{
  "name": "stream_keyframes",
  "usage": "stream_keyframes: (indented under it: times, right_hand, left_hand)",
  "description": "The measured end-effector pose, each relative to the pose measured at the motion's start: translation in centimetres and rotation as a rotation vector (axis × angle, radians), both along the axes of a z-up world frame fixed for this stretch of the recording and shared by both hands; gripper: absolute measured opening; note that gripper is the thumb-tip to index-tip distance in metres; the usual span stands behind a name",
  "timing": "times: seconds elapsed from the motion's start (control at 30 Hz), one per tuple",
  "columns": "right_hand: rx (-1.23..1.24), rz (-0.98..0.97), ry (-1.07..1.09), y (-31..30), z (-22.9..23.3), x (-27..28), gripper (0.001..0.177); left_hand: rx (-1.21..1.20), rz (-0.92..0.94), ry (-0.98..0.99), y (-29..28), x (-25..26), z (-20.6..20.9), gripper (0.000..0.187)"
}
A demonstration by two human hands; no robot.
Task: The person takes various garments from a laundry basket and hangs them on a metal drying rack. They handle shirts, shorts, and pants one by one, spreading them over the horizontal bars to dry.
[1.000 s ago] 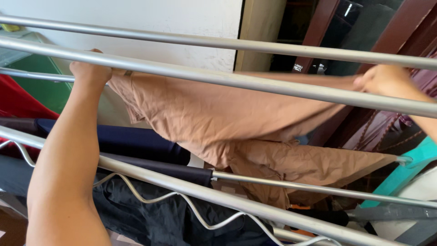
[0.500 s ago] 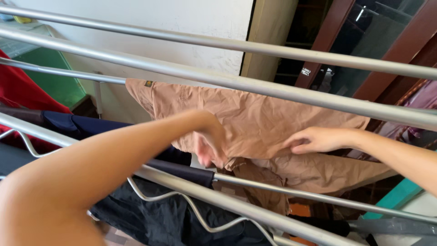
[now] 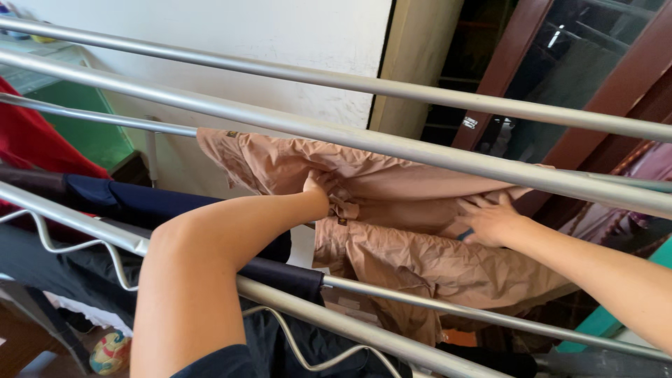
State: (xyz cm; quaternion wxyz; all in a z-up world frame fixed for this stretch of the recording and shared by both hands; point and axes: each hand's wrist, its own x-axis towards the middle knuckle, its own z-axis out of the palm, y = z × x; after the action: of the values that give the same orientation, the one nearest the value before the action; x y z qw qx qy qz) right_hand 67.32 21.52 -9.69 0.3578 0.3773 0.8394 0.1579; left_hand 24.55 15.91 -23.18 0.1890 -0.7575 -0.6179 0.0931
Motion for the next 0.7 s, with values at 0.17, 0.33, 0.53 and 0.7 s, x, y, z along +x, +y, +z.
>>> stream_keyframes:
  times: [0.17, 0.33, 0.53, 0.7]
  right_hand:
    - [-0.060, -0.036, -0.209, -0.8, 2.3, 0.6, 0.066]
    - [-0.313, 0.087, 0.400, 2.0, 4.8, -1.4, 0.042]
    - [-0.276, 0.026, 1.277, 3.3, 6.9, -4.8, 0.029]
    - [-0.211, 0.168, 1.513, 2.5, 9.9, -4.4, 0.026]
  left_hand:
    - [-0.224, -0.053, -0.086, 0.0, 2.7, 4.0, 0.043]
    - [-0.862, 0.014, -0.343, 0.6, 4.4, 11.9, 0.042]
    - [-0.498, 0.324, -0.679, -3.5, -8.8, 20.6, 0.025]
    - [0.237, 0.538, -0.386, -8.4, -20.7, 19.6, 0.026]
